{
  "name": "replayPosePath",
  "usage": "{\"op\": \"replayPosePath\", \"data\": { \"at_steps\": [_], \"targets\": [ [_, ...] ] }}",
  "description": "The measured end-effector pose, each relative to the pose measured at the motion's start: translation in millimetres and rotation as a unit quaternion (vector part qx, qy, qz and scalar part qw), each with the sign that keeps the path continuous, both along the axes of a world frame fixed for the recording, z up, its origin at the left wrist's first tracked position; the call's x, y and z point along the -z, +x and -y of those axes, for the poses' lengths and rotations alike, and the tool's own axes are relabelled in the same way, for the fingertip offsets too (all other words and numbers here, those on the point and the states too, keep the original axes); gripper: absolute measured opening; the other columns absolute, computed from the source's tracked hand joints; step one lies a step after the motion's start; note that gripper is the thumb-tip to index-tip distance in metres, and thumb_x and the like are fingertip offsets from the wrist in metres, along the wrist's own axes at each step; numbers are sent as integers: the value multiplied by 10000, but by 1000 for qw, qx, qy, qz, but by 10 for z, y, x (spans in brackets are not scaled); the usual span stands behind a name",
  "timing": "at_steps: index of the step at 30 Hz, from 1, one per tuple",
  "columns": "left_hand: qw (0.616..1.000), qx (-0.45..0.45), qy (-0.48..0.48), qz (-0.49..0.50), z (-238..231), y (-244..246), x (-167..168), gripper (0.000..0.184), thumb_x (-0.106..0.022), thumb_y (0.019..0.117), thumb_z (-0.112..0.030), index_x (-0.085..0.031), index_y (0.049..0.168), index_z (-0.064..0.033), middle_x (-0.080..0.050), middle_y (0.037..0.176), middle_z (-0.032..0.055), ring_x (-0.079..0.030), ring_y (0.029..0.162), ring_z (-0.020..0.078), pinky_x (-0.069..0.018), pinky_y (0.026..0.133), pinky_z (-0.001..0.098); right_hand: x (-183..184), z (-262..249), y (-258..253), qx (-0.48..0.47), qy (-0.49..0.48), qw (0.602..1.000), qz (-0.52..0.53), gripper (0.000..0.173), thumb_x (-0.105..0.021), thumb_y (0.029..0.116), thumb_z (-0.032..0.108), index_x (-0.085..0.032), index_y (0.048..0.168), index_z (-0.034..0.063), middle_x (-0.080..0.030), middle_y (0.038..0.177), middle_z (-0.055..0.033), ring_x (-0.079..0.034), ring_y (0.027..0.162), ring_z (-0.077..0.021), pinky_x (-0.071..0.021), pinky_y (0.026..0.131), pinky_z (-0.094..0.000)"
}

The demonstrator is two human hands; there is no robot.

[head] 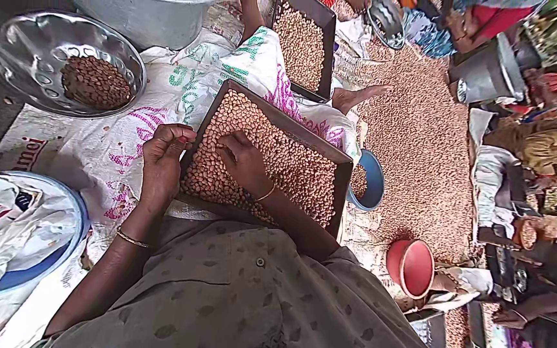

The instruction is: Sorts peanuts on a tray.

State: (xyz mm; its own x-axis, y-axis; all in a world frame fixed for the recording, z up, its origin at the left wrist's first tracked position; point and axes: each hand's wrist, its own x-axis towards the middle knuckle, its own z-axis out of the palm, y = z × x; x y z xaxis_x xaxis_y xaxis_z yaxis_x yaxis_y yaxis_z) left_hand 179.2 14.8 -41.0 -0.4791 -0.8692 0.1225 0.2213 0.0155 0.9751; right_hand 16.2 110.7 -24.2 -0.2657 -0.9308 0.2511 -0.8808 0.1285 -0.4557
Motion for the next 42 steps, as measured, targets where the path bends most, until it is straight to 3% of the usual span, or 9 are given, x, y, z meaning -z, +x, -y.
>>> {"op": "replayPosePath", "data": {
  "at_steps": [4, 9, 14, 18, 21, 25, 29, 32, 42],
  "targets": [
    [1000, 5, 8, 16, -31, 16, -23, 256, -393, 1041, -44, -649, 1048, -63, -638, 1173, 4, -627, 1052, 93, -530, 943, 290, -37, -43, 74, 23, 12, 1000, 2, 178, -712, 943, 123, -740, 1107, 62, -652, 1112, -155, -685, 852, -266, -577, 622, -412],
    [1000, 4, 1, 5, -1, 2, 4, 257, -406, 1039, -51, -662, 1053, -58, -642, 1178, 18, -626, 1074, 112, -533, 954, 309, 125, -10, -107, -6, -60, 990, 127, 157, -641, 965, 44, -738, 1076, -12, -725, 1045, -159, -716, 878, -228, -602, 756, -392],
    [998, 1, -68, 17, 3, -11, 21, 229, -436, 1035, -69, -664, 1045, -41, -615, 1200, 36, -598, 1127, 111, -512, 988, 299, -181, -220, -512, 87, -207, 923, 311, 104, -576, 1017, 35, -643, 1008, -44, -700, 794, -59, -667, 624, -91, -591, 590, -257],
    [997, 7, -72, 24, 13, -6, 23, 238, -428, 1030, -73, -661, 1053, -32, -616, 1205, 42, -604, 1114, 106, -516, 976, 292, -596, -658, -1073, 264, -445, 744, 422, 257, -414, 1113, 184, -598, 986, 58, -688, 774, -18, -675, 624, -117, -597, 591, -271],
    [998, 8, -53, 22, 16, -2, 18, 235, -422, 1030, -63, -655, 1056, -41, -636, 1184, 24, -619, 1105, 99, -523, 978, 299, -770, -864, -1250, 330, -444, 639, 534, 451, -248, 1135, 427, -521, 1155, 68, -696, 911, -45, -716, 801, -146, -603, 754, -303],
    [998, 9, -55, 19, 9, -4, 29, 230, -427, 1031, -55, -653, 1072, -39, -640, 1166, 19, -618, 1091, 102, -524, 973, 307, -487, -866, -681, 110, -161, 832, 519, 256, -400, 1075, 67, -651, 1038, 26, -740, 943, -77, -729, 776, -152, -630, 714, -306],
    [998, 9, -62, 31, 1, 8, 28, 210, -449, 1023, -40, -650, 1083, -41, -629, 1123, 3, -620, 1050, 83, -524, 964, 292, -126, -721, -103, -55, 41, 976, 205, 235, -655, 929, -39, -720, 1155, -33, -695, 1112, -183, -701, 910, -227, -604, 786, -350],
    [997, 6, -64, 31, 10, 6, 23, 205, -452, 1021, -35, -646, 1086, -41, -635, 1123, 1, -625, 1041, 86, -527, 956, 292, 94, -644, 13, -53, 59, 995, 62, 296, -716, 926, 60, -716, 1219, 19, -635, 1190, -233, -706, 879, -305, -617, 696, -419],
    [997, 5, -67, 27, 14, 2, 31, 221, -434, 1018, -38, -645, 1083, -47, -631, 1136, 6, -628, 1060, 99, -531, 962, 301, 253, -636, 8, -37, 28, 999, -7, 151, -670, 935, 52, -726, 1063, -6, -685, 1098, -193, -720, 839, -290, -609, 641, -418]
  ]
}}
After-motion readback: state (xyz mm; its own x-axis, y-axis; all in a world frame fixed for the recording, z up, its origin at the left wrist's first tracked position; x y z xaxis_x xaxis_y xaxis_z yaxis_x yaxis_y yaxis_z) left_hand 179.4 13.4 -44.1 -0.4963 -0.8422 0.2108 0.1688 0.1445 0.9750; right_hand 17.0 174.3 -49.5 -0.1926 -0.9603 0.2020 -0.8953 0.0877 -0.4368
